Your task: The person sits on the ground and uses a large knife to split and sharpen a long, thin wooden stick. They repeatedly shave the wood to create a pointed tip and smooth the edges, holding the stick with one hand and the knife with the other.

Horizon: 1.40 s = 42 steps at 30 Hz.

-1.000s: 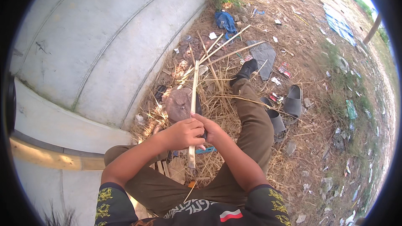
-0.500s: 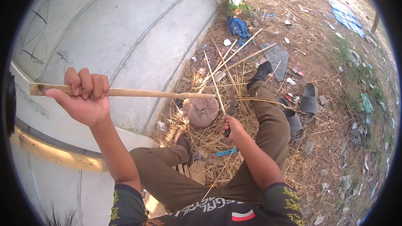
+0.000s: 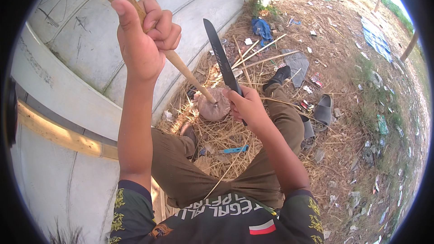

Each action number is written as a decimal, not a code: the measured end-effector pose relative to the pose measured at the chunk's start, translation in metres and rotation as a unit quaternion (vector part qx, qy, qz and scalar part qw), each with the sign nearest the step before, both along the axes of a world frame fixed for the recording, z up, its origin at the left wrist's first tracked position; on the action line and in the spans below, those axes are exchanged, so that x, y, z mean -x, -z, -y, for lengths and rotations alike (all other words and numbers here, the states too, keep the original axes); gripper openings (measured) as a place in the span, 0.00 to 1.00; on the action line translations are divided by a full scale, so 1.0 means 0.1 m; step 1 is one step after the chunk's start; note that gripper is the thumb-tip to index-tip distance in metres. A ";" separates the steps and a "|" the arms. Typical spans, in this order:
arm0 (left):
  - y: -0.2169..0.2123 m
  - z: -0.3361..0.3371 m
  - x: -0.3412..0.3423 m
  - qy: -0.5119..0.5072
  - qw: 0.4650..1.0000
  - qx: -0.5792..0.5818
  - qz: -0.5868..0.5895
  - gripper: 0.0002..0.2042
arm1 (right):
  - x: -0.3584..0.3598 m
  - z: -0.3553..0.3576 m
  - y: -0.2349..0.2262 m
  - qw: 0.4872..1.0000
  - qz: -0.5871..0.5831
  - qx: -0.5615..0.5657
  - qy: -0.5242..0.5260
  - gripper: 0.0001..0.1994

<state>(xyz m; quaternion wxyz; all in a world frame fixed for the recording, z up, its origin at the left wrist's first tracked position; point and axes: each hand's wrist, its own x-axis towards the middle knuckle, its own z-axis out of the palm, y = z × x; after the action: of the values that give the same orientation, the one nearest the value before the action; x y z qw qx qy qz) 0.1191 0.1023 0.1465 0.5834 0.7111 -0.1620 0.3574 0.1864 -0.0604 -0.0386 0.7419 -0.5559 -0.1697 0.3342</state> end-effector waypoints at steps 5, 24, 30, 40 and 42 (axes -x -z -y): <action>0.01 -0.02 0.08 -0.024 0.999 0.016 0.013 0.36 | 0.13 0.20 -0.65 0.959 0.086 -0.215 0.166 0.13; -0.20 0.34 0.53 0.000 0.998 0.020 0.057 0.24 | 0.74 -0.35 0.98 0.952 -0.250 0.091 -0.153 0.14; -0.23 0.00 0.55 -0.047 0.994 0.028 0.096 0.28 | 0.68 -0.30 0.05 0.991 -0.130 0.006 -0.039 0.15; -0.37 0.12 0.33 -0.040 0.992 0.030 0.114 0.24 | 0.69 -0.93 1.21 0.963 0.046 0.266 0.019 0.12; -0.26 0.04 0.35 -0.003 0.993 0.025 0.117 0.25 | 0.68 -0.93 1.36 0.928 0.247 0.267 0.080 0.14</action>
<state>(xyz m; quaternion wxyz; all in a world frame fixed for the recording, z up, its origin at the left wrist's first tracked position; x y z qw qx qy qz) 0.0846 0.0987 0.1724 0.5770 0.6501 -0.2179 0.4437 0.1182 0.0327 -0.1743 0.5248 -0.8103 -0.2069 0.1586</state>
